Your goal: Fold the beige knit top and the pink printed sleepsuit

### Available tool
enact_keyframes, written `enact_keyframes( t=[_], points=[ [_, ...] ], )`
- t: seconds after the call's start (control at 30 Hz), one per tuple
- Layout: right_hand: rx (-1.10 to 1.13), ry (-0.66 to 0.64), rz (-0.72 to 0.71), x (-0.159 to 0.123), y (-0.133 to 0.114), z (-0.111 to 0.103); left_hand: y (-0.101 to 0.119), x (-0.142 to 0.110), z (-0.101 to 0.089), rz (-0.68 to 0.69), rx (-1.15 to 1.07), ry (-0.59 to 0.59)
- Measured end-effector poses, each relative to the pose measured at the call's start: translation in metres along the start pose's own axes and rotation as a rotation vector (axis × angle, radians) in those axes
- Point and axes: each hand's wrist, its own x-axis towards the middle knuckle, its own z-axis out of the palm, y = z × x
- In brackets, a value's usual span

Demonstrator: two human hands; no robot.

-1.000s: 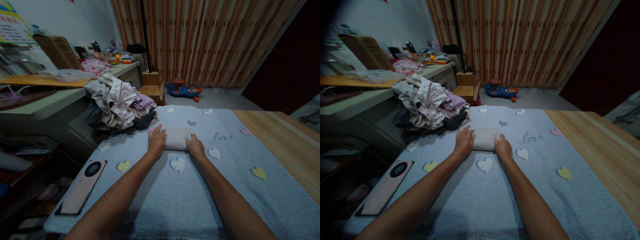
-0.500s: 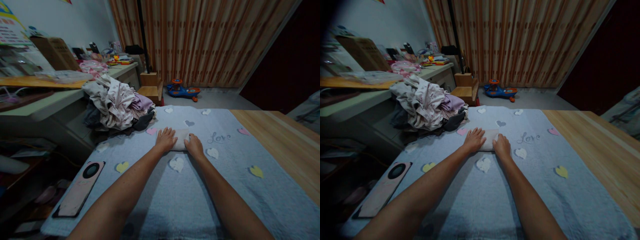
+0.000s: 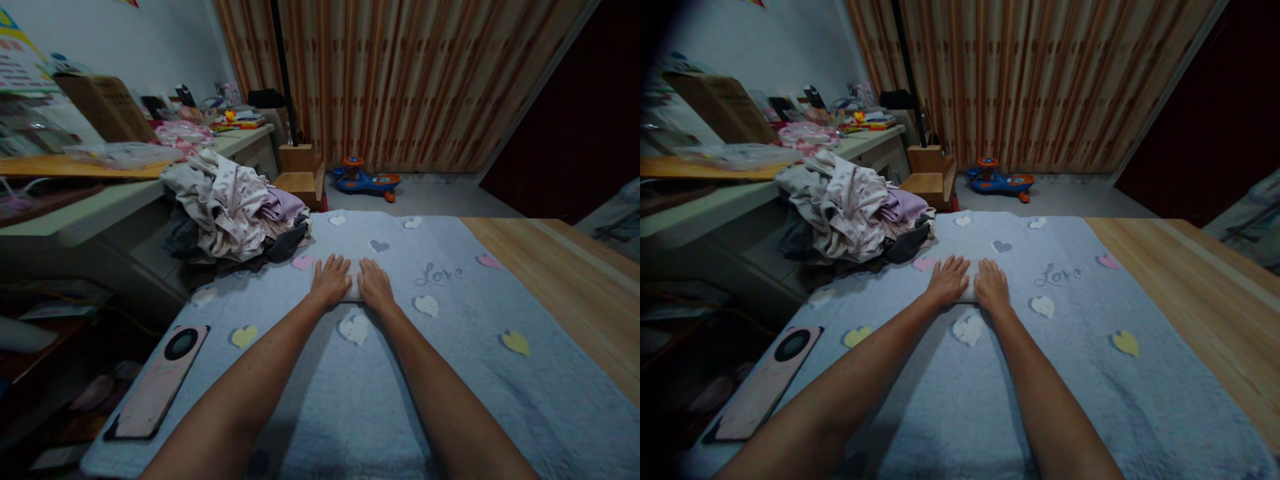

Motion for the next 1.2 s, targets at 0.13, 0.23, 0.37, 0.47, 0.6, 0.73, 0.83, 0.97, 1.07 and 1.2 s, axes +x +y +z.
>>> enact_keyframes(
  t=[0.13,0.23,0.37,0.47,0.6,0.73,0.83,0.97,1.07,1.2],
  points=[
    [-0.039,-0.02,0.01,-0.002,0.002,0.001,-0.002,0.001,0.0,0.002,-0.019,-0.021],
    [-0.057,-0.03,0.018,-0.002,0.002,0.001,-0.009,0.004,0.0,-0.001,-0.053,-0.048],
    [-0.061,-0.048,0.031,-0.003,0.001,0.0,-0.02,0.008,0.002,-0.017,-0.136,-0.061],
    [-0.05,-0.049,0.039,-0.005,-0.001,-0.002,-0.024,0.008,0.005,-0.039,-0.147,-0.031],
    [-0.055,-0.078,0.042,-0.005,-0.003,-0.007,-0.019,0.005,0.007,-0.047,-0.078,0.014],
    [-0.078,-0.104,0.025,0.003,-0.008,-0.013,-0.012,0.003,0.005,-0.059,-0.043,0.033],
    [-0.053,-0.064,-0.041,0.011,-0.012,-0.012,-0.01,0.002,0.002,-0.066,-0.036,0.031],
    [0.004,-0.027,-0.105,0.013,-0.014,-0.003,-0.01,0.002,0.0,-0.068,-0.032,0.016],
    [-0.019,-0.017,-0.123,0.01,-0.012,0.003,-0.011,0.002,-0.001,-0.068,-0.034,-0.011],
    [-0.074,-0.033,-0.122,0.006,-0.014,0.001,-0.011,0.002,-0.002,-0.072,-0.013,-0.04]
  ],
)
